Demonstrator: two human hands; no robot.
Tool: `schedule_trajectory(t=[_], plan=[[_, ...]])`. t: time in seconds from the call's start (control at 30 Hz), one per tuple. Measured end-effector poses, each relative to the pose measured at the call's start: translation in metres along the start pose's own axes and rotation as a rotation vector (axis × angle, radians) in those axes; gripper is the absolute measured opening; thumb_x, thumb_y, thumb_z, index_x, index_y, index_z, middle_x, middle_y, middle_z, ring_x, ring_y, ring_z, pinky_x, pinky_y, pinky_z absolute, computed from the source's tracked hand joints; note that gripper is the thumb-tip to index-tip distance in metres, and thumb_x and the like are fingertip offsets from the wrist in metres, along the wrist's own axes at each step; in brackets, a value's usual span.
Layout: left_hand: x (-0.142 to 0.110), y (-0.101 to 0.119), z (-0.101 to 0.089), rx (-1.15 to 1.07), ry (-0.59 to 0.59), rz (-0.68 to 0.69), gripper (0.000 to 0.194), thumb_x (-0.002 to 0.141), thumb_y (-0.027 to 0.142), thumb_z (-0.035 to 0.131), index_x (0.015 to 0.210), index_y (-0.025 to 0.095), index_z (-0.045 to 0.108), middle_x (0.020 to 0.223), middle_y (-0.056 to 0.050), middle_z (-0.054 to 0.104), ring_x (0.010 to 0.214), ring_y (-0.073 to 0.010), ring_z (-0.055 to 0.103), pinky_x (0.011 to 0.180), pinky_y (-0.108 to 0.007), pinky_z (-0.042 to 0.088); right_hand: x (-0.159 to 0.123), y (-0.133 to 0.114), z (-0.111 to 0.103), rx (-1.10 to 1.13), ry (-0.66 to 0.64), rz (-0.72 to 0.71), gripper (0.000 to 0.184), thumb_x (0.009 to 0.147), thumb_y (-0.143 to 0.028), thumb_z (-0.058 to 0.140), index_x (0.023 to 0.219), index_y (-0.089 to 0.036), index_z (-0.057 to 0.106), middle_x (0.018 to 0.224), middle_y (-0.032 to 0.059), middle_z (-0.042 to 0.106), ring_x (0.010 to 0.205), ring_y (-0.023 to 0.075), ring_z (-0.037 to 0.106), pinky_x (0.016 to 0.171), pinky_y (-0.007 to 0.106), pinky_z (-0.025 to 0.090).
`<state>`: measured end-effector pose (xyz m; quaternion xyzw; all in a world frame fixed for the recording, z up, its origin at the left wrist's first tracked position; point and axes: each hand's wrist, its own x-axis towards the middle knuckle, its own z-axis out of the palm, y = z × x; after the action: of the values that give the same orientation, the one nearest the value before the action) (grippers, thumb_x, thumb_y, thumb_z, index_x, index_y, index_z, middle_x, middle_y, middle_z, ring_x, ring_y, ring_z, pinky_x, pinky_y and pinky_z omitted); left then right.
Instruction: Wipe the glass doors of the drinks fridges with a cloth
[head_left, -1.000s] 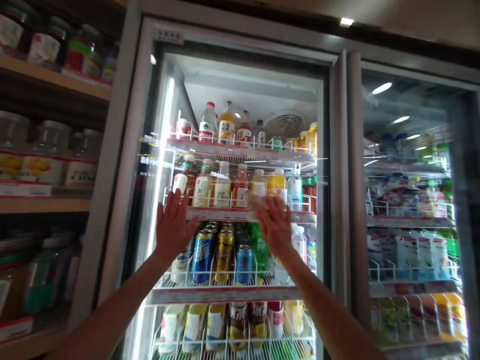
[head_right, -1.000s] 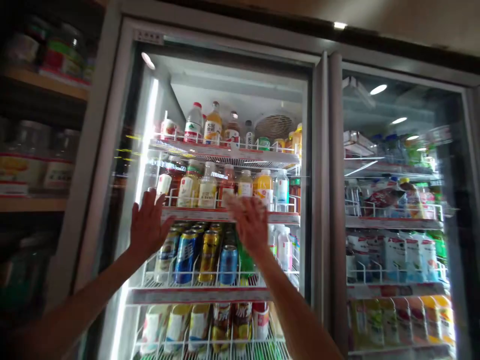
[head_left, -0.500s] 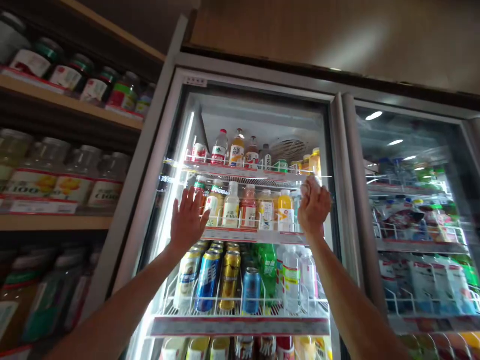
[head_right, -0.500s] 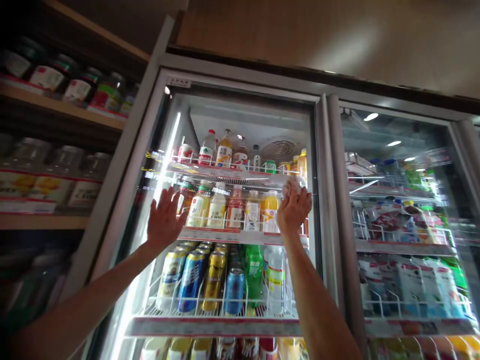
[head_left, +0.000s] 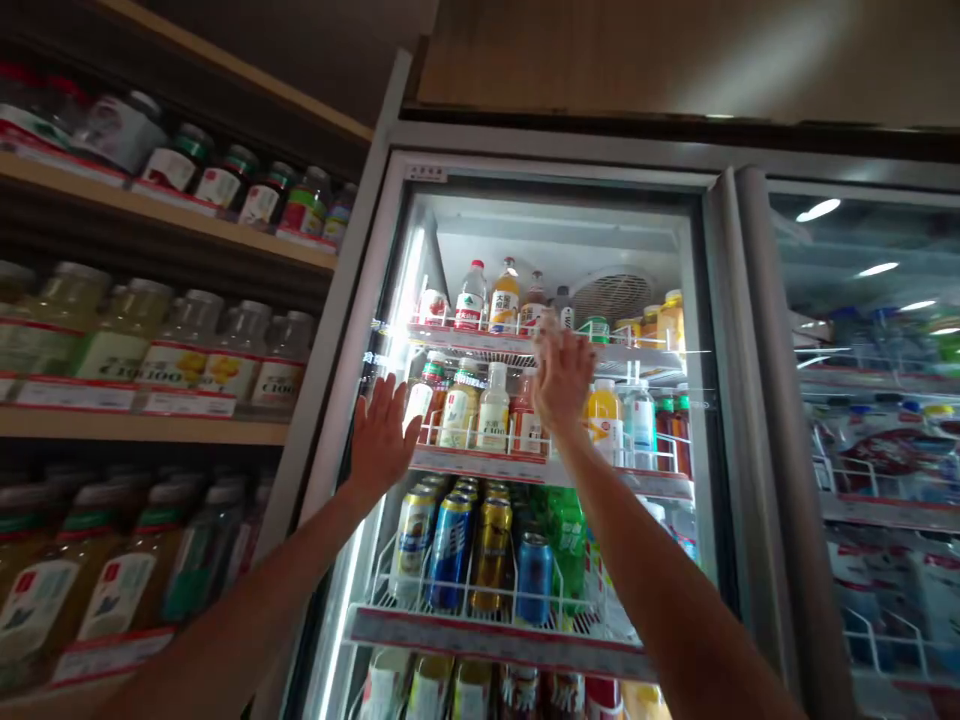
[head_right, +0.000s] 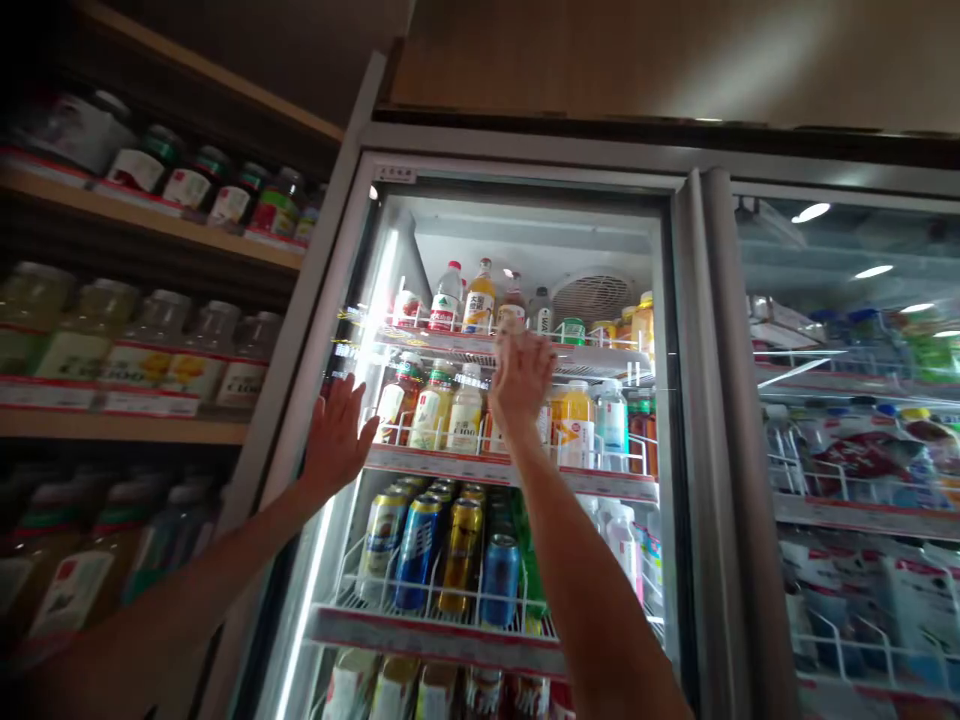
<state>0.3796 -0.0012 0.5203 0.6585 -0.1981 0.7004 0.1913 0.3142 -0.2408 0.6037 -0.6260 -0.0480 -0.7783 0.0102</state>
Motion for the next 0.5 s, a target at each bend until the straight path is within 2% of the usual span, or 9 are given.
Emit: schedule_trajectory(t=[0.1,0.13,0.17,0.2,0.3,0.33,0.4,0.5], plan=[[-0.007,-0.006,-0.002,0.013,-0.008,-0.002,0.055,0.09,0.041,0.029,0.138,0.013,0.029,0.146,-0.014,0.026,0.137,-0.0252,0.019,0.11,-0.049,0.016,-0.023,-0.046,0.01,0.083,-0.26,-0.449,0.052,0.085,-0.026,0.043,0.136,-0.023,0.036,0.145,0.0041,0.03,0.137,0.0288,0.013,0.112,0.052,0.017],[-0.008,-0.008,-0.004,0.018,-0.005,-0.002,0.055,0.09,0.041,0.029,0.139,0.014,0.028,0.146,-0.014,0.027,0.137,-0.0248,0.019,0.11,-0.049,0.015,-0.027,-0.057,0.012,0.102,-0.305,-0.545,0.051,0.085,-0.027,0.044,0.135,-0.025,0.037,0.145,0.0019,0.03,0.137,0.0274,0.014,0.112,0.05,0.017],[-0.009,-0.011,-0.007,0.023,0.001,-0.006,0.055,0.09,0.041,0.029,0.139,0.014,0.027,0.146,-0.013,0.027,0.137,-0.0244,0.018,0.111,-0.048,0.015,-0.026,-0.063,0.014,0.107,-0.318,-0.573,0.05,0.085,-0.027,0.044,0.134,-0.026,0.038,0.145,0.001,0.031,0.137,0.0264,0.015,0.113,0.049,0.017],[-0.01,-0.014,-0.01,0.029,0.006,-0.015,0.055,0.09,0.041,0.029,0.139,0.015,0.027,0.146,-0.013,0.027,0.137,-0.0242,0.019,0.111,-0.048,0.015,-0.022,-0.066,0.016,0.098,-0.301,-0.527,0.049,0.085,-0.027,0.043,0.134,-0.026,0.038,0.145,0.0016,0.031,0.137,0.0262,0.016,0.112,0.049,0.017],[-0.012,-0.022,-0.02,0.047,0.011,-0.061,0.055,0.091,0.04,0.028,0.139,0.014,0.027,0.146,-0.014,0.026,0.137,-0.025,0.019,0.11,-0.049,0.017,-0.001,-0.068,0.024,0.058,-0.188,-0.219,0.052,0.085,-0.024,0.042,0.137,-0.022,0.035,0.146,0.0067,0.029,0.137,0.0296,0.014,0.11,0.055,0.016],[-0.013,-0.025,-0.023,0.051,0.007,-0.071,0.055,0.091,0.041,0.028,0.139,0.014,0.027,0.146,-0.014,0.025,0.137,-0.0253,0.018,0.109,-0.05,0.018,0.001,-0.071,0.026,0.066,-0.181,-0.186,0.054,0.085,-0.023,0.043,0.138,-0.021,0.033,0.146,0.0076,0.029,0.137,0.0307,0.013,0.11,0.056,0.015],[-0.015,-0.028,-0.027,0.058,-0.004,-0.074,0.056,0.091,0.041,0.028,0.139,0.013,0.026,0.146,-0.014,0.024,0.137,-0.0251,0.018,0.109,-0.05,0.017,-0.009,-0.084,0.028,0.12,-0.232,-0.295,0.057,0.083,-0.023,0.046,0.138,-0.022,0.032,0.145,0.0062,0.03,0.137,0.0311,0.012,0.111,0.057,0.014],[-0.016,-0.031,-0.032,0.065,0.012,-0.075,0.055,0.091,0.04,0.028,0.139,0.014,0.026,0.146,-0.014,0.025,0.138,-0.0235,0.017,0.11,-0.048,0.016,-0.038,-0.102,0.025,0.212,-0.343,-0.601,0.058,0.081,-0.024,0.05,0.137,-0.026,0.033,0.144,0.0014,0.034,0.137,0.0285,0.015,0.113,0.053,0.015]])
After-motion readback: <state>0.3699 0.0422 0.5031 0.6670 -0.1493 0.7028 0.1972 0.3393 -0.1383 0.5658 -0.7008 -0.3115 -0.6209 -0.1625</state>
